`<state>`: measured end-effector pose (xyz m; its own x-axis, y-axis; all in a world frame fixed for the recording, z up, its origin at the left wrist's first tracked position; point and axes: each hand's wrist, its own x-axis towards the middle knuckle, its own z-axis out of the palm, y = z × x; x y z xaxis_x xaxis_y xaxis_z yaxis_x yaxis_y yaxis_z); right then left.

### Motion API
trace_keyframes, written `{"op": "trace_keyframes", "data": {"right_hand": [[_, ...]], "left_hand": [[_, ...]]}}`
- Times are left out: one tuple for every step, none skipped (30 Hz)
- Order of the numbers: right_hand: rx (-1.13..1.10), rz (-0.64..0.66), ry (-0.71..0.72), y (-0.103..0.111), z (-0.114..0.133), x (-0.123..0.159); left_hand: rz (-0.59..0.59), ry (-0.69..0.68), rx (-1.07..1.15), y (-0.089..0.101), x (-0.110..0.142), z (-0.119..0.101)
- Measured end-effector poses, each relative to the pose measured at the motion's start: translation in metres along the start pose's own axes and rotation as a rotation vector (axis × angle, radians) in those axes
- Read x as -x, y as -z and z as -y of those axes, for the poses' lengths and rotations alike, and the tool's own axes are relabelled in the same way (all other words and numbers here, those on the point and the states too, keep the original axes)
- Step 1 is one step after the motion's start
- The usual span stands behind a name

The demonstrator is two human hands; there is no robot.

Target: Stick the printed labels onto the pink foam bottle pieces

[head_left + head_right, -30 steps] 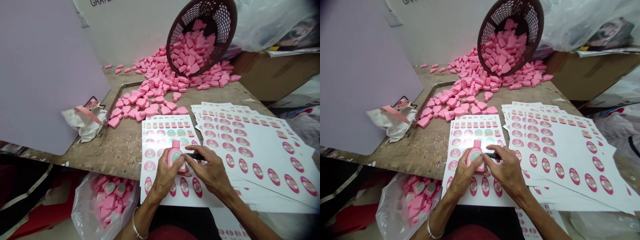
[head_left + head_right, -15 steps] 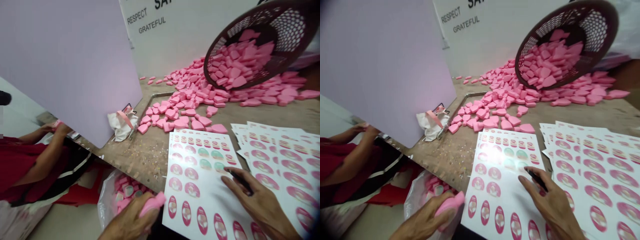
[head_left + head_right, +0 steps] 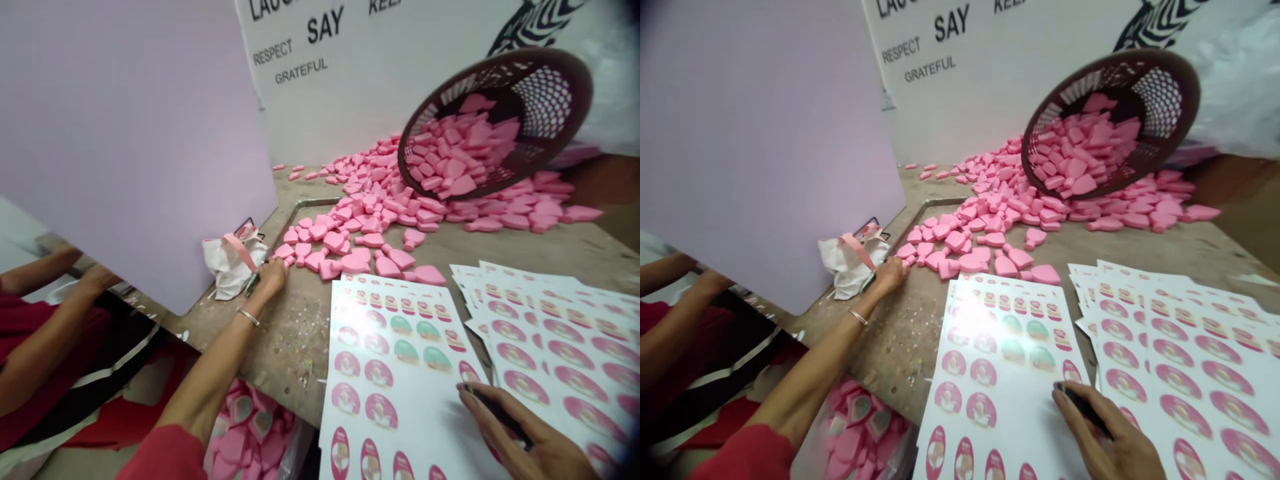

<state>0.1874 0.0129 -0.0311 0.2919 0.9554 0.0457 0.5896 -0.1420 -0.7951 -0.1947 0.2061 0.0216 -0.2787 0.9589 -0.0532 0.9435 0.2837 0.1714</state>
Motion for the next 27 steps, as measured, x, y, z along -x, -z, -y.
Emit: {"op": "trace_keyframes", "data": {"right_hand": [[0.007,0.022,0.001,0.003,0.003,0.001],[0.008,0.050,0.005,0.006,0.007,0.001],[0.002,0.082,0.010,0.007,0.013,0.000],[-0.010,0.104,0.016,0.007,0.020,-0.002],[-0.022,0.118,0.024,0.006,0.026,-0.004],[-0.029,0.126,0.037,0.004,0.032,-0.006],[-0.032,0.133,0.054,0.001,0.036,-0.009],[-0.032,0.140,0.074,-0.002,0.038,-0.012],[-0.028,0.141,0.097,-0.005,0.039,-0.015],[-0.019,0.134,0.124,-0.009,0.038,-0.018],[-0.004,0.124,0.157,-0.013,0.036,-0.021],[0.019,0.109,0.192,-0.016,0.033,-0.025],[0.050,0.091,0.234,-0.019,0.029,-0.029],[0.087,0.073,0.280,-0.022,0.026,-0.032],[0.128,0.058,0.331,-0.024,0.023,-0.036],[0.167,0.043,0.384,-0.027,0.021,-0.039],[0.207,0.027,0.434,-0.029,0.019,-0.041],[0.250,0.006,0.481,-0.031,0.019,-0.043],[0.298,-0.016,0.524,-0.032,0.019,-0.044],[0.346,-0.043,0.562,-0.034,0.019,-0.044],[0.394,-0.071,0.594,-0.035,0.020,-0.044],[0.436,-0.097,0.621,-0.036,0.021,-0.044],[0.467,-0.119,0.639,-0.036,0.021,-0.044],[0.482,-0.129,0.649,-0.037,0.021,-0.044],[0.479,-0.125,0.649,-0.037,0.021,-0.044],[0.460,-0.111,0.641,-0.037,0.021,-0.044],[0.432,-0.089,0.626,-0.037,0.021,-0.044]], "left_hand": [[0.033,0.005,-0.005,-0.001,-0.005,0.003],[0.066,0.007,-0.008,0.000,-0.007,0.005],[0.098,0.004,-0.009,0.000,-0.008,0.008],[0.129,-0.003,-0.007,0.001,-0.007,0.010],[0.151,-0.013,-0.003,0.002,-0.004,0.011],[0.162,-0.024,0.005,0.003,0.001,0.011],[0.162,-0.034,0.017,0.003,0.009,0.010],[0.148,-0.043,0.032,0.002,0.019,0.008],[0.121,-0.049,0.049,0.002,0.031,0.005],[0.087,-0.050,0.056,0.000,0.046,0.000],[0.050,-0.055,0.084,-0.002,0.062,-0.006],[0.022,-0.070,0.157,-0.005,0.079,-0.013],[0.013,-0.093,0.269,-0.009,0.098,-0.022],[0.029,-0.123,0.467,-0.013,0.116,-0.032],[0.085,-0.158,0.709,-0.018,0.134,-0.043],[0.176,-0.175,0.934,-0.023,0.151,-0.055],[0.277,-0.169,1.112,-0.029,0.166,-0.068],[0.354,-0.160,1.236,-0.034,0.178,-0.080],[0.409,-0.143,1.326,-0.040,0.187,-0.092],[0.446,-0.126,1.385,-0.045,0.193,-0.102],[0.462,-0.114,1.423,-0.050,0.197,-0.111],[0.469,-0.107,1.445,-0.054,0.199,-0.117],[0.471,-0.104,1.452,-0.058,0.200,-0.121],[0.468,-0.106,1.451,-0.060,0.199,-0.124],[0.463,-0.111,1.445,-0.062,0.199,-0.125],[0.459,-0.117,1.437,-0.064,0.198,-0.125],[0.457,-0.122,1.431,-0.065,0.197,-0.125]]}}
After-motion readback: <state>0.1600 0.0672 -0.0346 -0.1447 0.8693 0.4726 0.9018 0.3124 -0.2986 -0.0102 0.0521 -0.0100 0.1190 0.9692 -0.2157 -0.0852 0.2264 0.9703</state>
